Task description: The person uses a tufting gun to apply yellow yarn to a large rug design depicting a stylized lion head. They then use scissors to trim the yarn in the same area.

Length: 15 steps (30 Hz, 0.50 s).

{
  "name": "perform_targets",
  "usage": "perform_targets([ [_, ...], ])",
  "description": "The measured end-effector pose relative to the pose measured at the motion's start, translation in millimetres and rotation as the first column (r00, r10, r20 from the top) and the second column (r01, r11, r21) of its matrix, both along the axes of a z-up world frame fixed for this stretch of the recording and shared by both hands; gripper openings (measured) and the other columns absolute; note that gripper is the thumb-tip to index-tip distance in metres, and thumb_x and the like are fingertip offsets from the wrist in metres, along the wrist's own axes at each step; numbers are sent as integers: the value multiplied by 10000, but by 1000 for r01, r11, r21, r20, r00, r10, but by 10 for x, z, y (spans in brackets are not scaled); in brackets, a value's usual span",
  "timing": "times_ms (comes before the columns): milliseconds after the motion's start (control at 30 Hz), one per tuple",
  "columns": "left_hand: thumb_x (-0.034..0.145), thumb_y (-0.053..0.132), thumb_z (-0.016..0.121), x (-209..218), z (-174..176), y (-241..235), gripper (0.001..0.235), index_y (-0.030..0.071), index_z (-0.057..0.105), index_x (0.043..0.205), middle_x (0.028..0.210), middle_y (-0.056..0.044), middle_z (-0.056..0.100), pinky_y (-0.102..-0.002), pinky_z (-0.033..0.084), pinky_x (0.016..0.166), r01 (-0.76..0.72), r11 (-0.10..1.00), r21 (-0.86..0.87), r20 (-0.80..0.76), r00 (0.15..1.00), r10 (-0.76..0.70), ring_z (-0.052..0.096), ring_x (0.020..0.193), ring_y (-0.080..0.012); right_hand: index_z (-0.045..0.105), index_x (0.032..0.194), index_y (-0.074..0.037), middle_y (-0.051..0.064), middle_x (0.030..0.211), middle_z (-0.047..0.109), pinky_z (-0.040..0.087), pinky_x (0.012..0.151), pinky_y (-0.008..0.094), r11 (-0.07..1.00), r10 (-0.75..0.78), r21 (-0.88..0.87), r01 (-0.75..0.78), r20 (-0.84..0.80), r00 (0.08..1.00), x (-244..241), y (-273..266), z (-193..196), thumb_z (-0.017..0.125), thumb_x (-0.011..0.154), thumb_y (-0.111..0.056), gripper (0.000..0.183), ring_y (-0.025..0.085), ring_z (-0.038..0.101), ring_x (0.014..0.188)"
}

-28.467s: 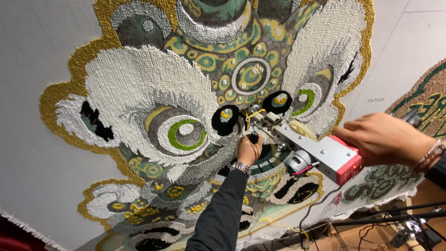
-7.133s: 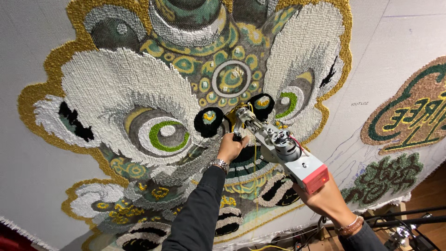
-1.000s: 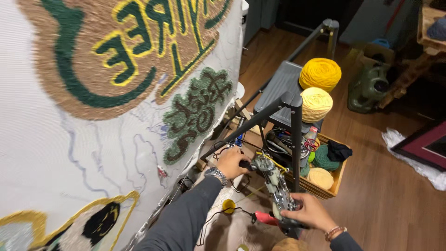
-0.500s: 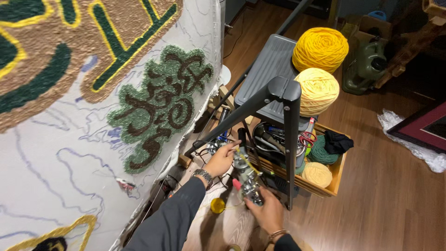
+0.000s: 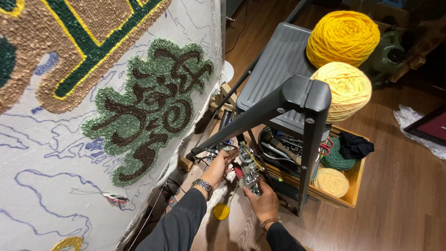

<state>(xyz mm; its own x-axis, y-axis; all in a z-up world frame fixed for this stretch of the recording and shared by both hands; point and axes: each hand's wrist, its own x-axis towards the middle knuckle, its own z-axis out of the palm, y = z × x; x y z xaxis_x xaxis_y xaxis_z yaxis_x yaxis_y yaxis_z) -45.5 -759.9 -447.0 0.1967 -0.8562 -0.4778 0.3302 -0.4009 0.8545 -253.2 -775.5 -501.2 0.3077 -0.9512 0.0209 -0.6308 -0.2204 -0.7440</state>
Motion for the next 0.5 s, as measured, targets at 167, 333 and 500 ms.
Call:
perform_targets([
  [167,928,463,267,-67,21,92,715,177,456,1555,1569,78,509,-280,327,966,45,999,0,38,998,-45,431,1402,-61,747,1073,-54,123,975,778,592,719,394,997,-63,45,62,41,997,88,68,-107,841,732,-429,516,295,762,838],
  [333,937,460,241,-99,-1,164,715,155,402,1564,1607,70,471,-288,339,943,71,997,-19,36,997,-70,450,1388,-105,768,1041,-75,120,955,787,580,723,391,985,-116,139,104,78,990,124,140,-205,840,747,-375,426,291,761,841],
  [500,940,455,248,-160,20,284,708,153,404,1562,1602,50,470,-273,361,1008,55,998,-17,54,997,-54,448,1396,-93,754,1042,-74,120,943,795,588,743,378,987,-137,118,112,229,964,183,172,-395,847,737,-327,407,276,781,844],
])
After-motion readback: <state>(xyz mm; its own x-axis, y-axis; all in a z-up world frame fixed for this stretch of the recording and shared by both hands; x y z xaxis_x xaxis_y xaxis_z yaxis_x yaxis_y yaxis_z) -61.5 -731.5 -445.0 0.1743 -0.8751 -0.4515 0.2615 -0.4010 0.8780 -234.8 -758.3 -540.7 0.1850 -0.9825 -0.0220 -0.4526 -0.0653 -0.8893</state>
